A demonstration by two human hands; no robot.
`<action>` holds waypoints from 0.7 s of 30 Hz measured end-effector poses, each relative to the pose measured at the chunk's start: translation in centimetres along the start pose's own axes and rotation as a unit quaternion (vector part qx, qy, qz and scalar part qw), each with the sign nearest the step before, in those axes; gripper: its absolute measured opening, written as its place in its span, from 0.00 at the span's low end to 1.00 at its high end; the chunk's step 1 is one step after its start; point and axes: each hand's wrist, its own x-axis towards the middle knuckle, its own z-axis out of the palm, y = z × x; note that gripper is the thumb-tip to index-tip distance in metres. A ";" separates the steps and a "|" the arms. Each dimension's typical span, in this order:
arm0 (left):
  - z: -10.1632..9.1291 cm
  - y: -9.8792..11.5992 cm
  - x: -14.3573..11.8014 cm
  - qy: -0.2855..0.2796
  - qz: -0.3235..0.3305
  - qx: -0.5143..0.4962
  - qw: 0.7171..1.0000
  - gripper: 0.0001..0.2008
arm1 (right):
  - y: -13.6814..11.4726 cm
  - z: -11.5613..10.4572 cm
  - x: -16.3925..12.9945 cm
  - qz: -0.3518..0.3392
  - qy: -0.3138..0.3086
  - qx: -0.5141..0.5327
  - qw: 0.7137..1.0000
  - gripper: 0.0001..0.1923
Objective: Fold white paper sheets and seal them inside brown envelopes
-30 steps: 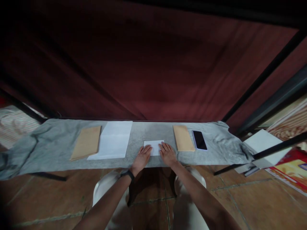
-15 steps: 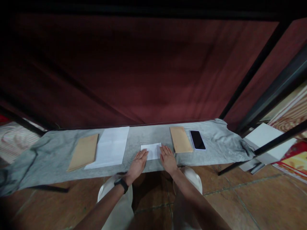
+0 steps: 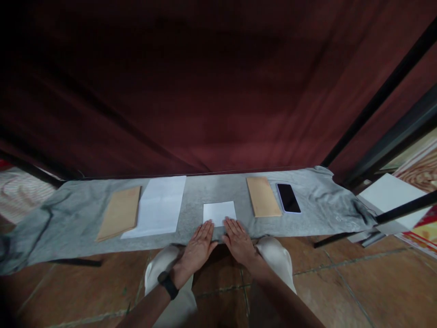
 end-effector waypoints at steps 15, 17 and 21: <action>-0.2 -1.4 1.7 0.019 -0.081 -0.044 0.996 0.26 | 1.0 -1.1 1.7 0.093 0.035 0.054 0.994 0.26; -0.2 -1.6 3.6 0.015 -0.085 -0.067 0.994 0.25 | 1.3 -1.1 3.7 0.085 0.029 0.075 0.993 0.25; 0.5 -1.3 6.7 0.002 -0.071 -0.102 0.992 0.25 | 1.4 0.2 6.8 0.053 0.007 0.098 0.994 0.25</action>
